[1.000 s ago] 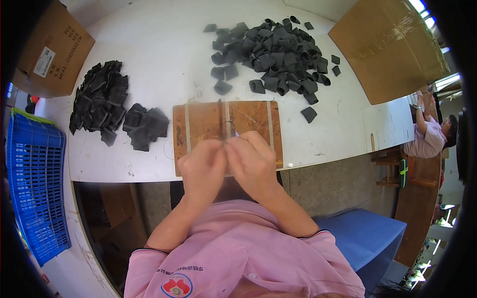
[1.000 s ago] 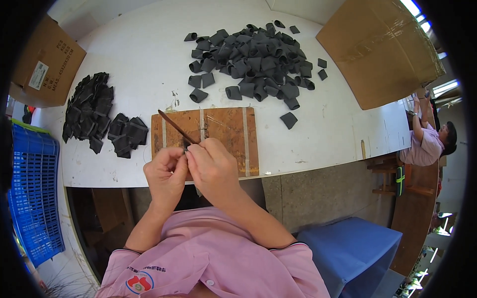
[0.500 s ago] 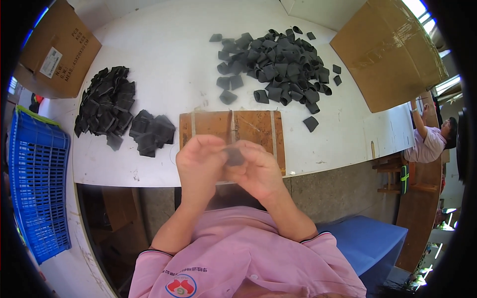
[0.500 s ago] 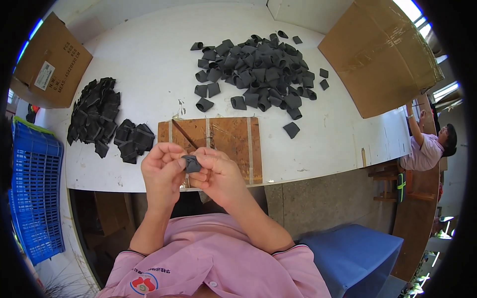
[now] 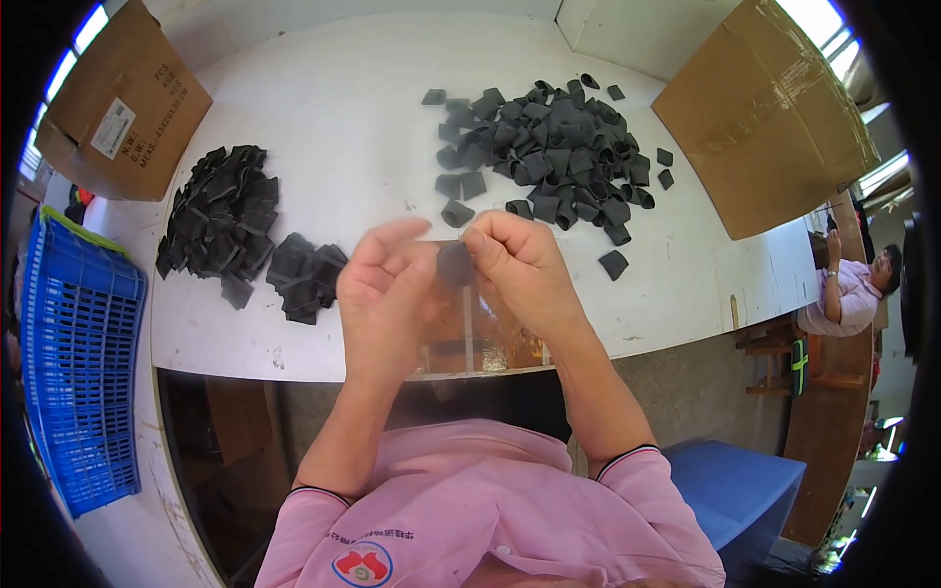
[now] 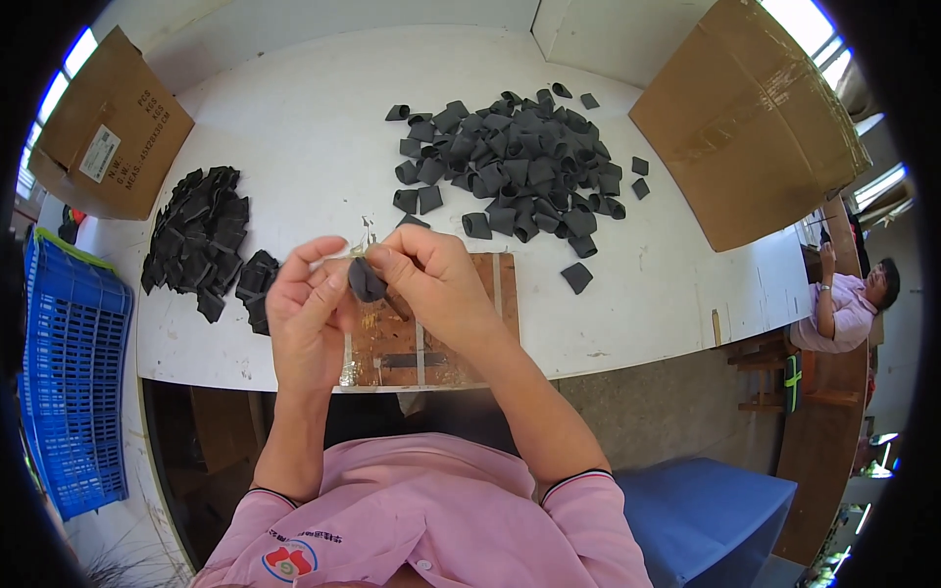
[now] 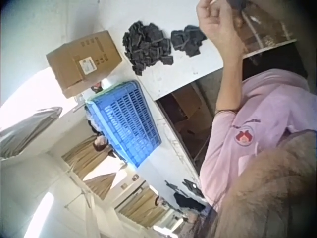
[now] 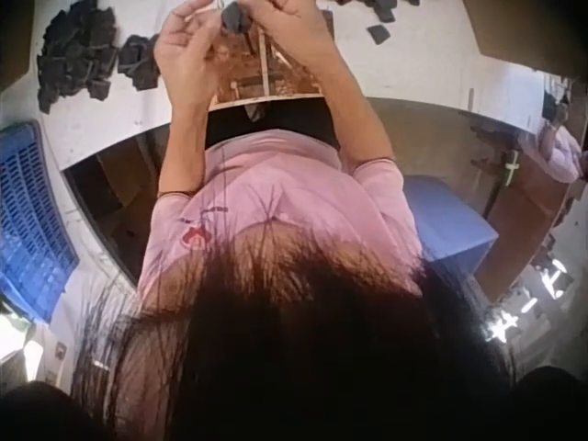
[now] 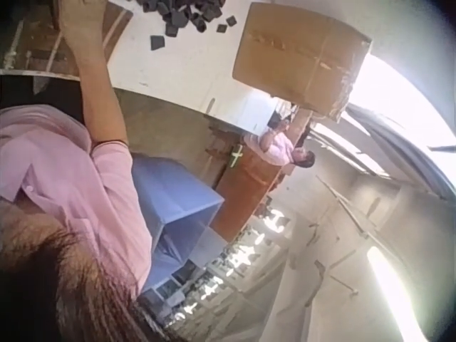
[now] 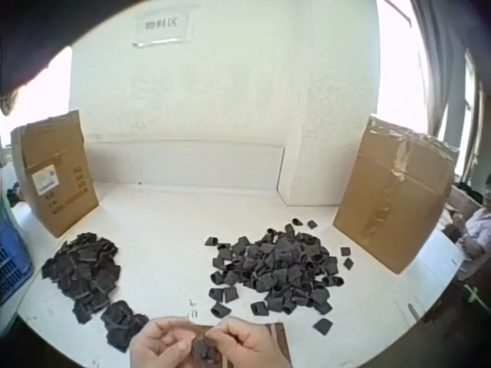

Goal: Sort and inspect small black industrial components on a workbench.

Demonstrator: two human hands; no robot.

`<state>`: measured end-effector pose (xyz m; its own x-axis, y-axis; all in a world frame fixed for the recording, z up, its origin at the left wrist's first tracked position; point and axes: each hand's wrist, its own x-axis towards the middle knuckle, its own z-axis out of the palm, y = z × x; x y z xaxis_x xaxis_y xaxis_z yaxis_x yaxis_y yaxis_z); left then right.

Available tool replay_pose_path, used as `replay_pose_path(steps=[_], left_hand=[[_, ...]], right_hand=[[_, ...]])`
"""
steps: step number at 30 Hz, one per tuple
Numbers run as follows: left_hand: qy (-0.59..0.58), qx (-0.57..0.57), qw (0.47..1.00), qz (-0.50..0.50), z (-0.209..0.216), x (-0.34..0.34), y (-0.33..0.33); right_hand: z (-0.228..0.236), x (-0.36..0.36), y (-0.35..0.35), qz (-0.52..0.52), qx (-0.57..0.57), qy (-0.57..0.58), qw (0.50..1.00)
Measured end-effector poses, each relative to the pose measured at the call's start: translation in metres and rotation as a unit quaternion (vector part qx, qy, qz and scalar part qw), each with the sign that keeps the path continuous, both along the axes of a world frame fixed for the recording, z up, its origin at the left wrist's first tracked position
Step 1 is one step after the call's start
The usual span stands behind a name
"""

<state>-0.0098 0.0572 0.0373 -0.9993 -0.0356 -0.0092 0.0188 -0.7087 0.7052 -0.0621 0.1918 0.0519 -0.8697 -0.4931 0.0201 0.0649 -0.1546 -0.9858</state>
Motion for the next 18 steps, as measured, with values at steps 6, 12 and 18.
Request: replay_pose_path(steps=[6,12,18], left_hand=[[0.26,-0.445,0.846,0.141,0.022,-0.013,-0.002],[0.17,-0.285,0.936,0.115,0.016,-0.009,0.001],[0.157,-0.246,0.949,0.122,0.012,-0.009,0.0]], right_hand=[[0.0,0.019,0.001,-0.208,0.102,0.367,0.901],[0.004,0.028,-0.004,-0.233,0.153,0.46,0.843],[0.001,0.029,-0.009,-0.253,0.171,0.466,0.83]])
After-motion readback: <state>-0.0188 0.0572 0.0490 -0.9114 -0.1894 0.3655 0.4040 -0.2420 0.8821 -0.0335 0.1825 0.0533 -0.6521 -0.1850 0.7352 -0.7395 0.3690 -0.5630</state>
